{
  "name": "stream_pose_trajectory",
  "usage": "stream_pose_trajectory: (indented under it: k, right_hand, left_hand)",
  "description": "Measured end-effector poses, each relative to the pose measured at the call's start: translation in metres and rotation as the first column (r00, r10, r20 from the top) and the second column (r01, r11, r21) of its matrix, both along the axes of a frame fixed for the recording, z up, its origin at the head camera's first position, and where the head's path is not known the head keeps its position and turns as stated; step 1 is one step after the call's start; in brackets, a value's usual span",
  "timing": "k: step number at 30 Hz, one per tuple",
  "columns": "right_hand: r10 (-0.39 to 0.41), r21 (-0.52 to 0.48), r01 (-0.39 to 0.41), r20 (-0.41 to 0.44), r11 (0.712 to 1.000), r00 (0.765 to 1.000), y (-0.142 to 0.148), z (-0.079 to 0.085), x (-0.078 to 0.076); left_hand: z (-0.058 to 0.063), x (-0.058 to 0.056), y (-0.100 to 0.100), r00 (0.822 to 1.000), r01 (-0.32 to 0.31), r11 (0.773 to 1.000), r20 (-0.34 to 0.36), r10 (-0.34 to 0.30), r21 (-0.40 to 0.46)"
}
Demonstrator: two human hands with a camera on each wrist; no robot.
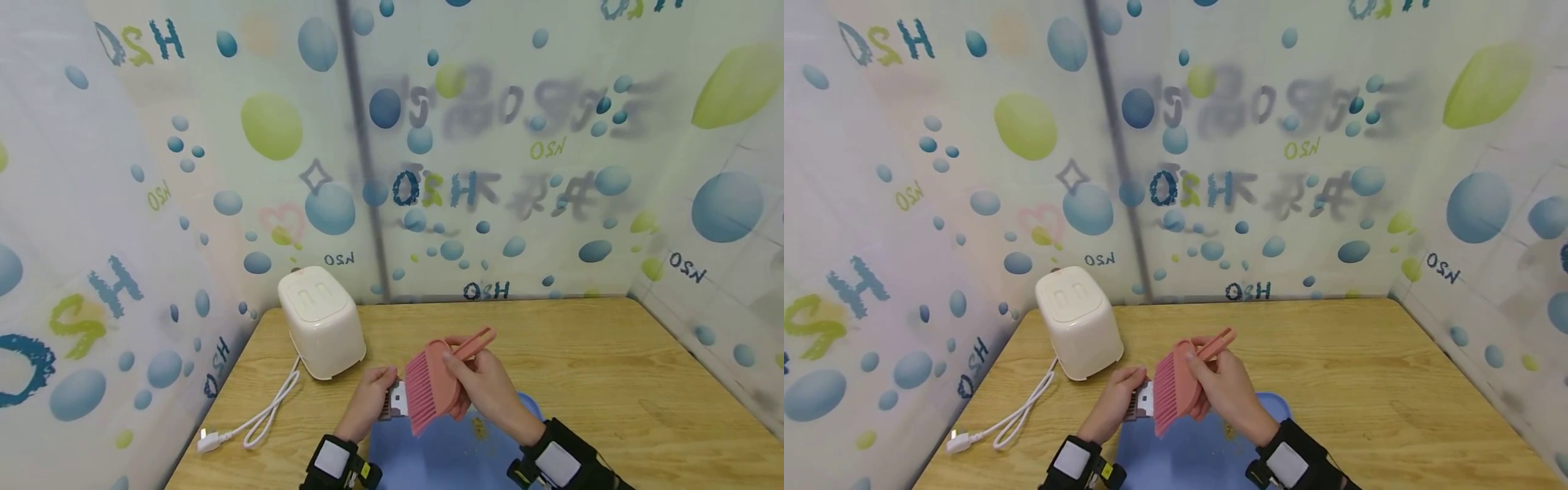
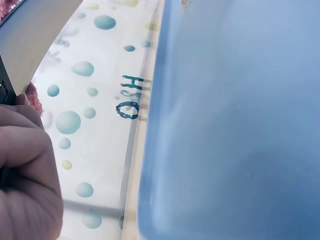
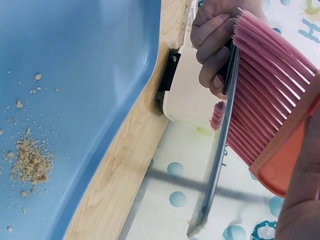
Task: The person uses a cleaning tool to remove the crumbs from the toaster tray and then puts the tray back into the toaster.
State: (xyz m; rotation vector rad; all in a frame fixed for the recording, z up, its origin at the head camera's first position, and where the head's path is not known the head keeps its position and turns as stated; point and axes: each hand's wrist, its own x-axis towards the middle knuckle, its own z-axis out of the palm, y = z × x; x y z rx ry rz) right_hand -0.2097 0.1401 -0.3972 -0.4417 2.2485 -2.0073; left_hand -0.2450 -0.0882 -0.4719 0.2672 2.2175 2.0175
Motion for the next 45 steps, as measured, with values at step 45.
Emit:
stream_pose_trajectory:
  k: [45]
  right_hand:
    - [-0.21, 0.08, 0.211, -0.028, 0.974, 0.977, 0.048, -0.005, -0.001]
  left_hand:
    - [-0.004, 0.0, -0.005, 0.998, -0.043, 0.999, -0.036, 0.042, -0.024]
